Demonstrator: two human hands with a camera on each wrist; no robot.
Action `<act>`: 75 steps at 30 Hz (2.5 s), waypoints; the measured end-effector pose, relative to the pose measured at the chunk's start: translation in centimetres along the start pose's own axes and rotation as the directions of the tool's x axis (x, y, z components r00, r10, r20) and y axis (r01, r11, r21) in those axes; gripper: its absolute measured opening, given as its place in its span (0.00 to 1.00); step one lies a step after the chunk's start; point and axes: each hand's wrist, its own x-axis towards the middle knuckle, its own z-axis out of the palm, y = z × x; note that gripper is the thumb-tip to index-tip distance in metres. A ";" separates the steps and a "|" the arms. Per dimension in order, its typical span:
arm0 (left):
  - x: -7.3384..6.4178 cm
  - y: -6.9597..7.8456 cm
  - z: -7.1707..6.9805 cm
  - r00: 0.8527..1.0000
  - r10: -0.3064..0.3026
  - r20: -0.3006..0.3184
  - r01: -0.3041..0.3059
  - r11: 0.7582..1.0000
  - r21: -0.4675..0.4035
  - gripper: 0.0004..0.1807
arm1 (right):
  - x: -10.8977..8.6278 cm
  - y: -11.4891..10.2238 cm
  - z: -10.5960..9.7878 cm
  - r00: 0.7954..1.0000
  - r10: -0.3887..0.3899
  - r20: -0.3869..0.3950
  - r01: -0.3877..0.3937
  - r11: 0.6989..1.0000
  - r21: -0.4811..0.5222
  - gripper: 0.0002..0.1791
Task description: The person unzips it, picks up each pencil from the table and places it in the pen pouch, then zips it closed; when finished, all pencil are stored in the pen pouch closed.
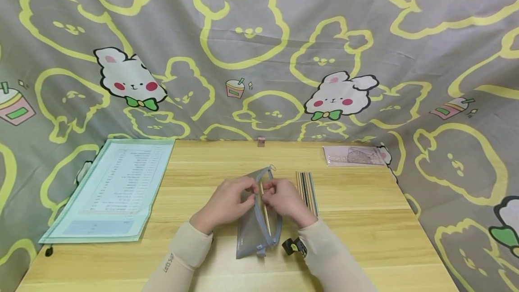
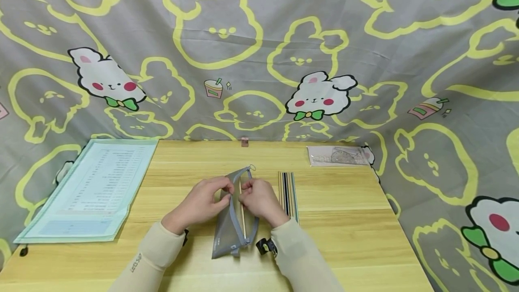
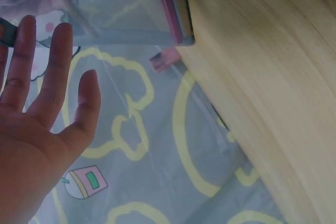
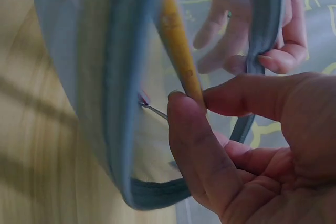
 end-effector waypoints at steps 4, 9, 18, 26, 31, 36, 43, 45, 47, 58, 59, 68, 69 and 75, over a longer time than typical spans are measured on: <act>0.0 0.1 -0.1 1.000 -0.010 0.006 0.010 1.000 -0.006 0.07 | 0.1 0.1 0.5 1.000 -0.013 -0.005 0.013 1.000 -0.019 0.18; 0.0 0.2 -0.2 1.000 -0.005 -0.001 0.005 1.000 -0.002 0.07 | 0.1 0.2 0.8 0.999 -0.033 -0.007 0.033 0.999 -0.032 0.16; -0.1 0.2 -0.2 1.000 -0.006 0.004 0.006 1.000 0.005 0.08 | -0.6 0.3 0.7 0.999 -0.037 -0.006 0.037 0.998 -0.044 0.12; -0.2 0.2 -0.4 0.999 -0.033 0.009 0.033 0.999 0.001 0.07 | -1.2 1.4 -0.6 0.989 -0.089 -0.120 0.073 0.989 -0.129 0.06; -0.2 0.2 -0.5 0.999 -0.053 0.011 0.053 0.999 -0.011 0.07 | -2.0 3.3 -2.3 0.975 -0.085 -0.205 0.044 0.979 -0.198 0.05; -0.2 0.1 -0.4 0.999 -0.044 0.009 0.044 0.999 -0.014 0.08 | -2.5 5.5 -4.1 0.963 0.002 -0.270 -0.075 0.963 -0.260 0.07; -0.2 0.0 -0.4 0.999 -0.051 0.015 0.052 0.998 -0.022 0.08 | -2.3 7.2 -6.1 0.938 0.025 -0.346 -0.143 0.937 -0.319 0.16; -0.2 0.0 -0.4 0.999 -0.051 0.017 0.051 0.998 -0.021 0.08 | -2.1 7.6 -6.5 0.934 0.033 -0.357 -0.156 0.934 -0.322 0.19; -0.2 0.0 -0.4 0.999 -0.049 0.019 0.050 0.999 -0.021 0.07 | -1.8 7.8 -6.7 0.930 0.045 -0.364 -0.170 0.932 -0.320 0.22; -0.2 0.0 -0.4 0.999 -0.046 0.007 0.046 0.999 -0.001 0.08 | -0.2 9.8 -6.9 0.922 0.052 -0.385 -0.188 0.927 -0.324 0.28; -0.3 0.0 -0.3 0.999 -0.045 0.006 0.045 0.999 0.001 0.08 | -0.2 10.0 -6.9 0.921 0.050 -0.387 -0.186 0.929 -0.321 0.28; -0.4 -0.1 -0.2 1.000 -0.028 -0.009 0.028 1.000 0.001 0.08 | 0.2 10.7 -6.6 0.914 0.031 -0.405 -0.167 0.937 -0.305 0.26; -0.4 -0.1 -0.2 1.000 -0.024 -0.012 0.024 1.000 0.002 0.08 | 0.2 10.7 -6.6 0.913 0.029 -0.406 -0.166 0.937 -0.306 0.25; -0.4 -0.1 -0.2 1.000 -0.018 -0.017 0.018 1.000 0.011 0.09 | 0.1 10.6 -6.6 0.919 0.034 -0.393 -0.170 0.933 -0.317 0.23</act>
